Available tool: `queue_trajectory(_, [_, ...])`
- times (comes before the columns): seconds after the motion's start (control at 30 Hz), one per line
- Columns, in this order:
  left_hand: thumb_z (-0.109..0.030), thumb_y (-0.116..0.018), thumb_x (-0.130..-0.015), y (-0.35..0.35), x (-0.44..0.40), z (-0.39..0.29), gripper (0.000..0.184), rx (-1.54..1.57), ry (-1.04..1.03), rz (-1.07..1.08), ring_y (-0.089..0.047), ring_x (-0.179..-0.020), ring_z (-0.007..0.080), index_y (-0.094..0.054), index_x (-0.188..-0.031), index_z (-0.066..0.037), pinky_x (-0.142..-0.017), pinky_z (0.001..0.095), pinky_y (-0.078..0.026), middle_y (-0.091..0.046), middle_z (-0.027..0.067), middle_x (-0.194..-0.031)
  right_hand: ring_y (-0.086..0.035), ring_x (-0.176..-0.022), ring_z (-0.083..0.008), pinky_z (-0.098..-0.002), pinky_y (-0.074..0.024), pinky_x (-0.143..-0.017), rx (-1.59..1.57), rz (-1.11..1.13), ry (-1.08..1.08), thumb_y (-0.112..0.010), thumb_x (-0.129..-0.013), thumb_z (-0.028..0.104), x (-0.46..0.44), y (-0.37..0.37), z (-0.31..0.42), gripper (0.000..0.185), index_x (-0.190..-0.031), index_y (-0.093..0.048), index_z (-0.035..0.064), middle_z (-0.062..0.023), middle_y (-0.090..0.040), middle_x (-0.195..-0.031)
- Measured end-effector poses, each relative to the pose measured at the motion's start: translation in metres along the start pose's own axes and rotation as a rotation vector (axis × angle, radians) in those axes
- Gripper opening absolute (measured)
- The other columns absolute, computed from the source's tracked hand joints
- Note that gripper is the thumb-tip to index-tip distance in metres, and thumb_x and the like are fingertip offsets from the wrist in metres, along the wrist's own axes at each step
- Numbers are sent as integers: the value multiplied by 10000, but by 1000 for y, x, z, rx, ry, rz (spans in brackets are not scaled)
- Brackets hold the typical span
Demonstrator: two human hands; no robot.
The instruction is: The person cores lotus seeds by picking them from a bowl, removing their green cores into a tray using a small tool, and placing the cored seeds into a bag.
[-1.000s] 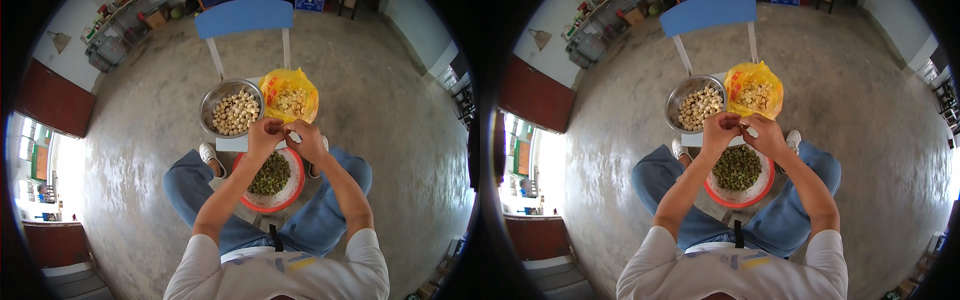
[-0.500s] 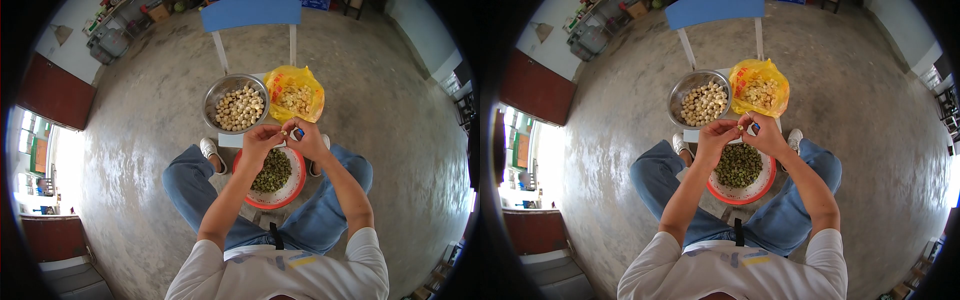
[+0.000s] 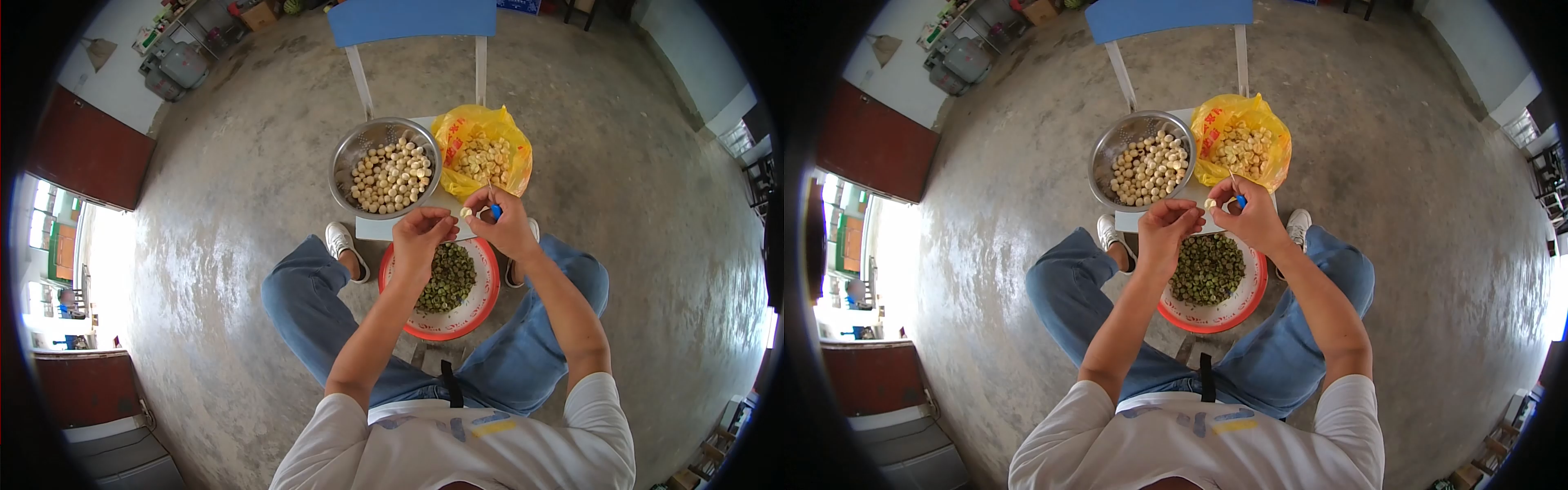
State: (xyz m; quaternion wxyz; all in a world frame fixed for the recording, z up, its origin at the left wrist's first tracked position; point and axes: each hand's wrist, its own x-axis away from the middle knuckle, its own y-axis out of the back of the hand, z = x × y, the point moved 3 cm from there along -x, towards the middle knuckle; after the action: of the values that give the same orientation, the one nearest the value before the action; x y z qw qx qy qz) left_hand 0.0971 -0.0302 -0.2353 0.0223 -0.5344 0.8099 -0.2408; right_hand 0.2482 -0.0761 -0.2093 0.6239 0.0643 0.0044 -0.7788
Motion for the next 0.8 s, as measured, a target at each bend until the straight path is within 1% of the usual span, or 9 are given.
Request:
queue_trajectory(0.17, [-19,-620,-827,28,11,50,140,-199,84,137,-637,-707,161,-610,-949,47,-666,251,-532,-655,95,-856,-435,-591,-3,-159,-360,-523,237,-186,37,-628,-736,8,-10,21,13,150,-878,-585,30,15,-579,-772])
queue_trajectory(0.23, [-112,-667,-797,63,11,110,196,-675,91,229,-636,-850,211,-643,-952,6,-714,322,-529,-652,111,-958,-493,-587,-42,-193,-403,-525,399,-301,49,-629,-724,3,-17,30,20,151,-868,-593,35,-16,-608,-752])
queue_trajectory(0.3, [-205,-698,-755,81,32,149,207,-1466,-237,246,-630,-874,224,-664,-879,-43,-695,361,-521,-613,138,-1078,-564,-629,-119,-236,-446,-569,466,-375,235,-624,-724,8,-32,36,14,183,-905,-609,25,-53,-621,-769])
queue_trajectory(0.37, [-263,-720,-716,96,34,180,237,-1829,-228,311,-588,-965,260,-675,-854,-76,-720,399,-507,-546,163,-1195,-609,-687,-191,-275,-476,-621,570,-387,281,-617,-727,15,-40,37,2,220,-946,-624,23,-83,-630,-788])
queue_trajectory(0.5, [-268,-741,-651,123,21,211,318,-1572,371,433,-449,-1180,348,-666,-911,-101,-877,443,-445,-442,200,-1306,-628,-771,-263,-312,-492,-697,660,-330,195,-602,-741,35,-43,30,-3,277,-1015,-641,35,-107,-638,-826])
queue_trajectory(0.6, [-241,-746,-615,138,12,233,396,-1382,543,417,-435,-1190,364,-654,-975,-102,-933,440,-417,-454,213,-1275,-632,-772,-251,-305,-491,-703,616,-324,199,-602,-745,33,-39,25,-1,274,-1015,-643,27,-108,-644,-834])
queue_trajectory(0.67, [-225,-750,-601,140,21,240,443,-1514,320,373,-490,-1118,342,-647,-1012,-98,-900,414,-435,-504,205,-1205,-636,-766,-230,-298,-490,-697,583,-316,196,-605,-745,26,-36,25,-2,263,-1005,-642,15,-108,-648,-828])
queue_trajectory(0.7, [-219,-754,-598,133,38,233,460,-1681,53,329,-537,-1056,320,-645,-1027,-96,-861,393,-456,-545,193,-1149,-637,-762,-217,-295,-489,-691,560,-312,193,-606,-745,22,-35,26,-4,258,-1000,-641,8,-109,-650,-822])
queue_trajectory(0.8, [-211,-755,-613,122,38,215,482,-1537,-217,505,-607,-949,277,-637,-1063,-85,-790,362,-487,-618,155,-1029,-636,-740,-179,-282,-483,-657,515,-322,180,-608,-745,13,-29,27,2,243,-985,-641,-7,-109,-653,-803])
